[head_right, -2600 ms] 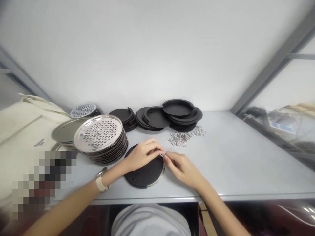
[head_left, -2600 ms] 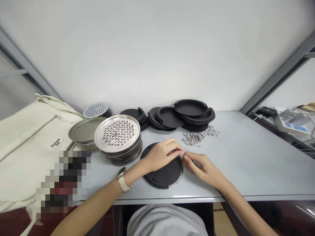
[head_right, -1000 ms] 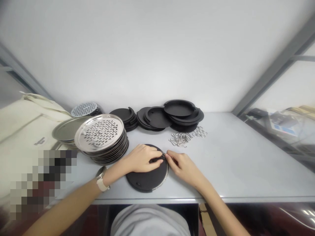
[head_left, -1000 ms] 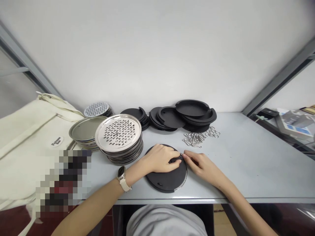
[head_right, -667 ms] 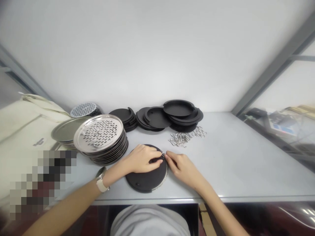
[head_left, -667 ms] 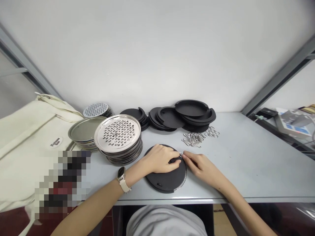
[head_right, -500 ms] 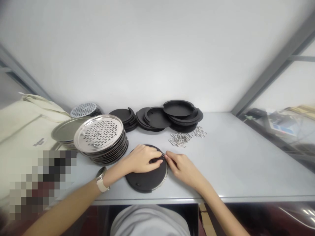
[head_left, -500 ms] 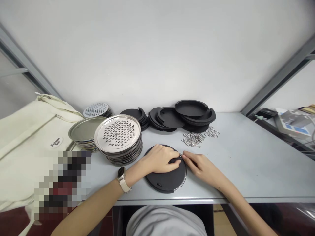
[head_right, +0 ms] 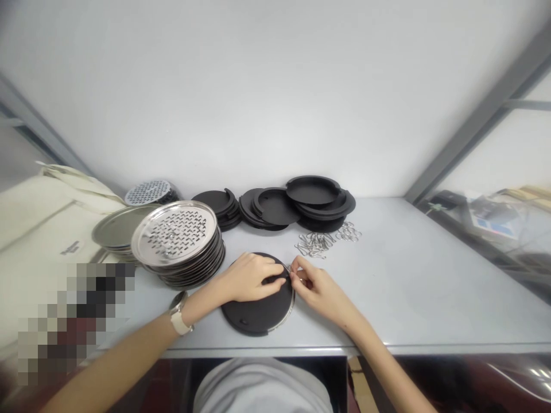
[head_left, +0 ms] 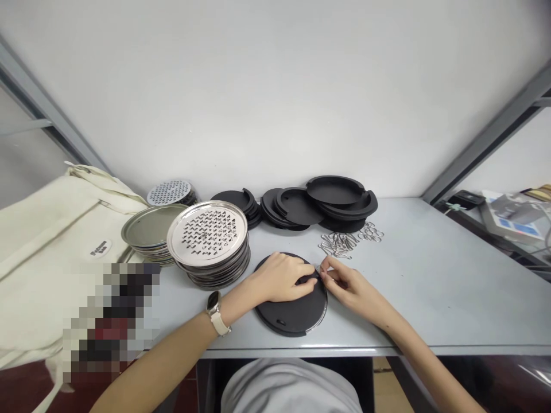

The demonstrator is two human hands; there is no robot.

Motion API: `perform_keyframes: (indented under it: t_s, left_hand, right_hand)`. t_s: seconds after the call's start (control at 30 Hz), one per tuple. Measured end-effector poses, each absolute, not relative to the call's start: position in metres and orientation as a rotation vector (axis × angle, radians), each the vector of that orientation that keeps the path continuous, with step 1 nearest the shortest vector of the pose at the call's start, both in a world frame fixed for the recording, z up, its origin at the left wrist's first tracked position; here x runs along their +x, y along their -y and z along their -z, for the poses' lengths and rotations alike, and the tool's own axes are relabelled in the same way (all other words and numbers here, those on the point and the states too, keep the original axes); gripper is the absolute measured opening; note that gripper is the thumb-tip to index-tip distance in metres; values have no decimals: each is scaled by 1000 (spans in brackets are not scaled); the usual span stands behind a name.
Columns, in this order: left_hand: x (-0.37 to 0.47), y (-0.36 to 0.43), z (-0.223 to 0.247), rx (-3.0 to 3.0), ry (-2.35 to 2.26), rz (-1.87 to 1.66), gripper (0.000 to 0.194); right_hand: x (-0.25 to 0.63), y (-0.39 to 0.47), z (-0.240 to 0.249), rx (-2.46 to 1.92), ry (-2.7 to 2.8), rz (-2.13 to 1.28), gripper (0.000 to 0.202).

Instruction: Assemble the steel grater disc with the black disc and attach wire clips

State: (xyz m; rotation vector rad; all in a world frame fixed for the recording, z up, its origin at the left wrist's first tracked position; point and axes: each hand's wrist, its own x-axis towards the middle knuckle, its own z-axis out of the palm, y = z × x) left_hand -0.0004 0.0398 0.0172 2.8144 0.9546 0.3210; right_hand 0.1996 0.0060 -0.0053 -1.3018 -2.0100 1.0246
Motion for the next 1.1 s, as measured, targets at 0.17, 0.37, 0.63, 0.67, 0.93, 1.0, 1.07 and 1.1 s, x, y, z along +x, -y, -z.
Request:
perform_keyframes:
  t_s: [0.17, 0.37, 0.63, 0.67, 0.93, 1.0, 1.07, 1.1]
  left_hand:
    - [-1, -40, -17, 2827, -962, -324, 25]
    - [-1, -40, -18, 2836, -956, -320, 25]
    - [0, -40, -17, 2821, -958, -334, 25]
    - [0, -40, -17, 2818, -956, -333, 25]
    - [-1, -40, -16, 2836, -946, -339, 25]
    - [-1, -40, -15, 2834, -943, -340, 25]
    - [0, -40, -14, 2826, -944, -336, 25]
    - [0, -40, -14, 2823, -945, -335, 26]
  right_hand:
    - [198, -6, 4, -1361, 1993, -950, 26]
    - [198, -5, 5, -1396, 1967, -808, 34]
    - [198, -5, 2, -1319, 1963, -528, 24]
    - [198, -5, 1, -1320, 1975, -545, 25]
    - [194, -7, 5, -1375, 2087, -560, 36]
    - [193, -7, 6, -1367, 2092, -588, 35]
    - [192, -8, 7, -1350, 2102, -612, 34]
    - [192, -8, 7, -1346, 2107, -618, 34]
